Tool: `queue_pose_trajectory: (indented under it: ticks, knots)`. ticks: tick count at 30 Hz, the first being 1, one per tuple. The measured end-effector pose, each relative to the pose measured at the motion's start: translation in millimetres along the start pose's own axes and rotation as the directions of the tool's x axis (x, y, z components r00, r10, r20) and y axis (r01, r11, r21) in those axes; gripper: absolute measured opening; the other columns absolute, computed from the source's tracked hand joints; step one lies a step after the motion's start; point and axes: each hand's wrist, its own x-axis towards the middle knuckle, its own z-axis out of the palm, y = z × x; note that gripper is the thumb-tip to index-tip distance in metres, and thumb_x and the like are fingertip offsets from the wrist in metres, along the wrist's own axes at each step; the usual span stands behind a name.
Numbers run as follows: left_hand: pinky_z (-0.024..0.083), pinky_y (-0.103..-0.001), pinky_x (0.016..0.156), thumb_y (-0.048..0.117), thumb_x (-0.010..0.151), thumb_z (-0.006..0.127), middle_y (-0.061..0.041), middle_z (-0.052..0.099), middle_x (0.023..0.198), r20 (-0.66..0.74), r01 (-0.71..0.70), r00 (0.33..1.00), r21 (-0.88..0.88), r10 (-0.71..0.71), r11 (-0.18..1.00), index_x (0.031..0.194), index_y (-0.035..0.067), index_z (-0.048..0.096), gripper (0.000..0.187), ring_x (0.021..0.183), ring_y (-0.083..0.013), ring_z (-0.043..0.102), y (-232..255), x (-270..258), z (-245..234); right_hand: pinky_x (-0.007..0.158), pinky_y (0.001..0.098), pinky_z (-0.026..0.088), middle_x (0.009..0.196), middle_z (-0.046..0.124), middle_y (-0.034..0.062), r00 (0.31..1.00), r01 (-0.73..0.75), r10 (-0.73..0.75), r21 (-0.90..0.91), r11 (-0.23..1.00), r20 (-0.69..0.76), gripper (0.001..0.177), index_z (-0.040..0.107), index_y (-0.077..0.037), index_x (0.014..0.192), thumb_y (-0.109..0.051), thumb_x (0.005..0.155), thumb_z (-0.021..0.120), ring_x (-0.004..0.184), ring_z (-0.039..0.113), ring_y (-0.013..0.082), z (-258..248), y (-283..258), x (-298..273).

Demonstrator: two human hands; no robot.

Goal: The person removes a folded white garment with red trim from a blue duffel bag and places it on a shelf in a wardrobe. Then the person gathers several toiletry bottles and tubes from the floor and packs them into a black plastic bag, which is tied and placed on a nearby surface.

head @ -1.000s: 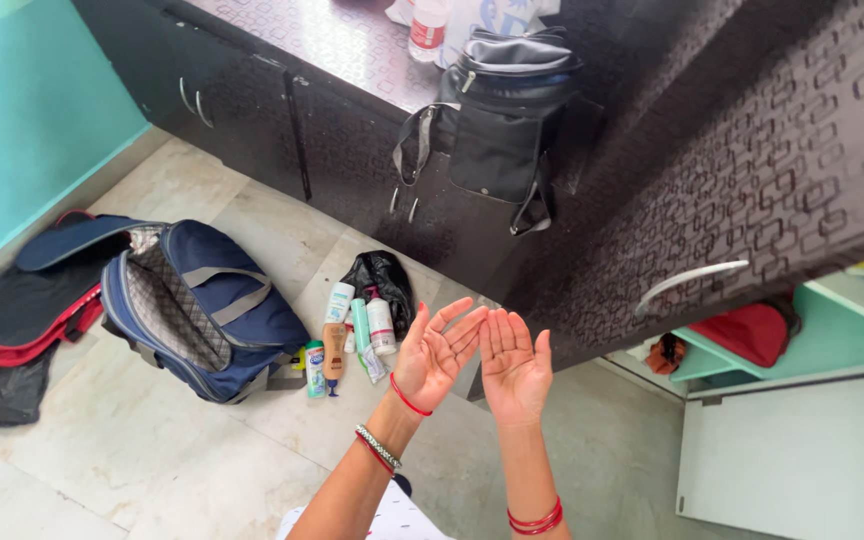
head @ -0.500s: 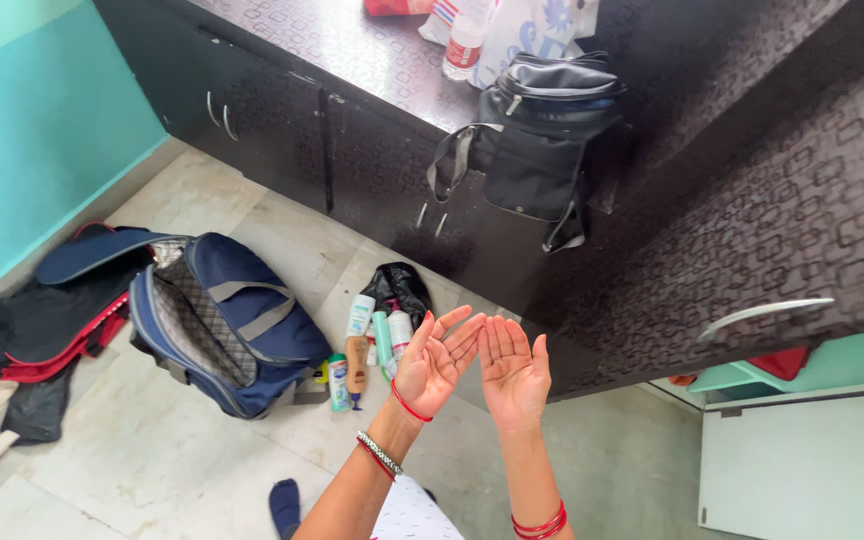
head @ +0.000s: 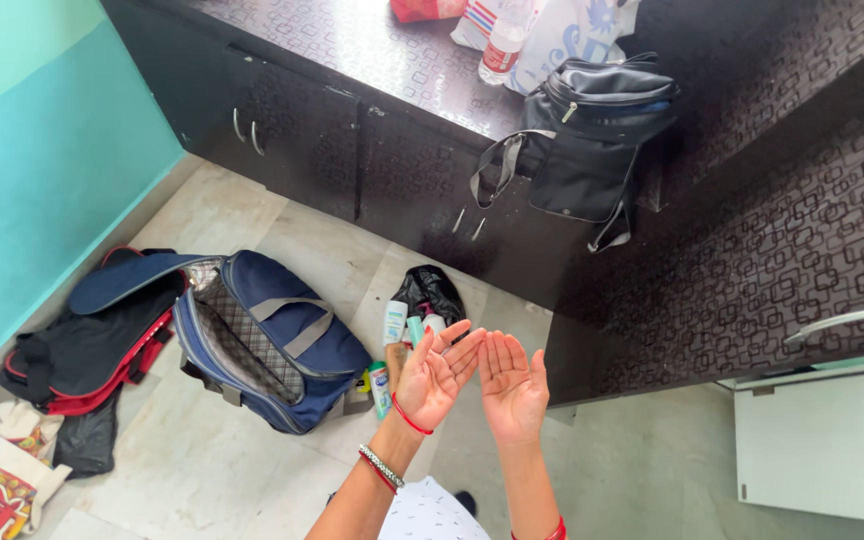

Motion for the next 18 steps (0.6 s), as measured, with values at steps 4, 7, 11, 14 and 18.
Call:
queue_pose_trajectory:
  ticks: [4,7,11,14,18]
  knots:
    - [0.039,-0.040,0.119,0.041,0.106,0.044,-0.026,0.058,0.143,0.019,0.040,0.999,-0.034,-0.039,0.999,0.141,-0.001,0.051,0.055,0.135,-0.0295,0.055,-2.3,4.5,-2.6,0.120,0.0448,0.038,0.133,0.066,0.0233,0.999,0.031,-0.031,0.001,1.000,-0.011,0.050,0.067,0.006,0.119,-0.040,0.108,0.049,0.134,0.056,0.0336,-2.6,-3.1,-2.0]
    - [0.039,-0.040,0.118,0.042,0.106,0.044,-0.025,0.058,0.143,-0.022,0.071,0.997,-0.034,-0.072,0.997,0.141,-0.001,0.051,0.056,0.135,-0.0288,0.055,-11.2,12.9,-5.1,0.120,0.0449,0.038,0.133,0.065,0.0235,0.998,0.054,-0.055,-0.010,0.998,-0.022,0.050,0.067,0.006,0.118,-0.040,0.108,0.050,0.134,0.056,0.0336,-9.1,-14.4,-2.4]
    - [0.039,-0.040,0.118,0.042,0.106,0.044,-0.026,0.057,0.143,0.005,0.086,0.996,-0.013,-0.086,0.996,0.141,-0.001,0.051,0.056,0.134,-0.0292,0.055,-23.7,25.7,-0.1,0.120,0.0448,0.037,0.134,0.065,0.0235,0.998,0.061,-0.061,0.013,0.998,-0.002,0.051,0.067,0.006,0.119,-0.040,0.108,0.050,0.134,0.056,0.0335,-15.3,-31.2,2.5]
    - [0.039,-0.040,0.118,0.043,0.106,0.044,-0.025,0.057,0.143,-0.014,0.093,0.996,0.006,-0.093,0.996,0.141,0.000,0.051,0.056,0.133,-0.0287,0.055,-31.7,36.8,-1.0,0.120,0.0449,0.037,0.134,0.065,0.0236,0.999,0.054,-0.054,0.043,0.998,0.005,0.052,0.067,0.007,0.120,-0.041,0.108,0.050,0.133,0.056,0.0326,-27.1,-41.5,12.5]
    - [0.039,-0.039,0.118,0.044,0.104,0.045,-0.024,0.058,0.142,-0.091,0.098,0.991,0.040,-0.094,0.994,0.141,0.000,0.051,0.057,0.134,-0.0273,0.055,-48.8,57.9,-6.2,0.120,0.0443,0.037,0.134,0.065,0.0232,1.000,0.027,-0.026,0.080,0.996,-0.015,0.051,0.067,0.006,0.120,-0.040,0.108,0.049,0.133,0.057,0.0326,-47.2,-61.5,27.9]
